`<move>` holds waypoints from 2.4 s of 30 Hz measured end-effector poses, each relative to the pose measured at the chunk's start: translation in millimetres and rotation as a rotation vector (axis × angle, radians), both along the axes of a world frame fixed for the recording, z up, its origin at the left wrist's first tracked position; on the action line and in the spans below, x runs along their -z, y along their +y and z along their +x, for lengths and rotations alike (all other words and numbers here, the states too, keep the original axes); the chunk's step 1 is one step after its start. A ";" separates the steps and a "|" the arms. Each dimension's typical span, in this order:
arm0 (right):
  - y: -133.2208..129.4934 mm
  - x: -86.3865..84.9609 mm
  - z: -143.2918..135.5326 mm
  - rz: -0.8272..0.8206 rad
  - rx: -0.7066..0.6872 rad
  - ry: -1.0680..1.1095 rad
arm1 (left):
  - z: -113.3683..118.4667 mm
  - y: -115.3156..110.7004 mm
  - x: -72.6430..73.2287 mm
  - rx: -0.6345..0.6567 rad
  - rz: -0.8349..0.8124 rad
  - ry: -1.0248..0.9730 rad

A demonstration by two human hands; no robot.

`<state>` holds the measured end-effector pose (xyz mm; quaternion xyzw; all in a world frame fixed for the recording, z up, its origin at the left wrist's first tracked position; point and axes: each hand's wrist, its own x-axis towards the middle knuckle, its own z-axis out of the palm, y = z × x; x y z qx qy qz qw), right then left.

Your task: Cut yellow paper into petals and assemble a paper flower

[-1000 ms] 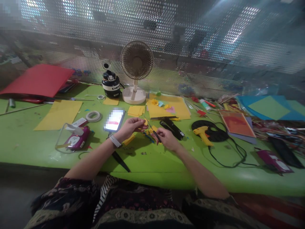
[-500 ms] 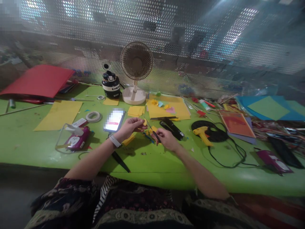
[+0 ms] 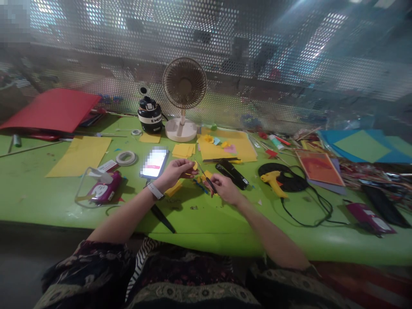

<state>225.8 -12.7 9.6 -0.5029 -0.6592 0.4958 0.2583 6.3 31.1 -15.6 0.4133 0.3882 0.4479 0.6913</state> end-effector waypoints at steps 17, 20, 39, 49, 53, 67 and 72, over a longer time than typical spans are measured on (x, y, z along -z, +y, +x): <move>57.9 3.1 85.1 0.395 0.505 -0.220 | -4.6 9.3 -2.0 -0.110 -0.200 -0.136; 72.0 15.5 106.2 0.446 0.528 -0.584 | -6.0 10.5 0.9 -0.087 -0.188 -0.150; 81.3 29.9 120.8 0.267 0.419 -0.674 | -11.8 13.2 -0.5 -0.194 -0.001 -0.141; 18.9 -0.4 7.1 0.225 0.183 0.049 | 12.5 -12.2 -2.7 -0.220 0.151 -0.033; 7.1 12.7 -23.2 0.165 0.063 0.131 | 22.9 -23.0 -5.3 -0.147 0.111 -0.082; 13.7 19.3 -7.0 -0.165 0.005 0.175 | -12.1 9.6 -2.7 -0.273 0.278 0.323; 5.7 18.4 -7.1 -0.276 -0.249 -0.042 | -29.1 21.3 1.7 -0.137 0.455 0.822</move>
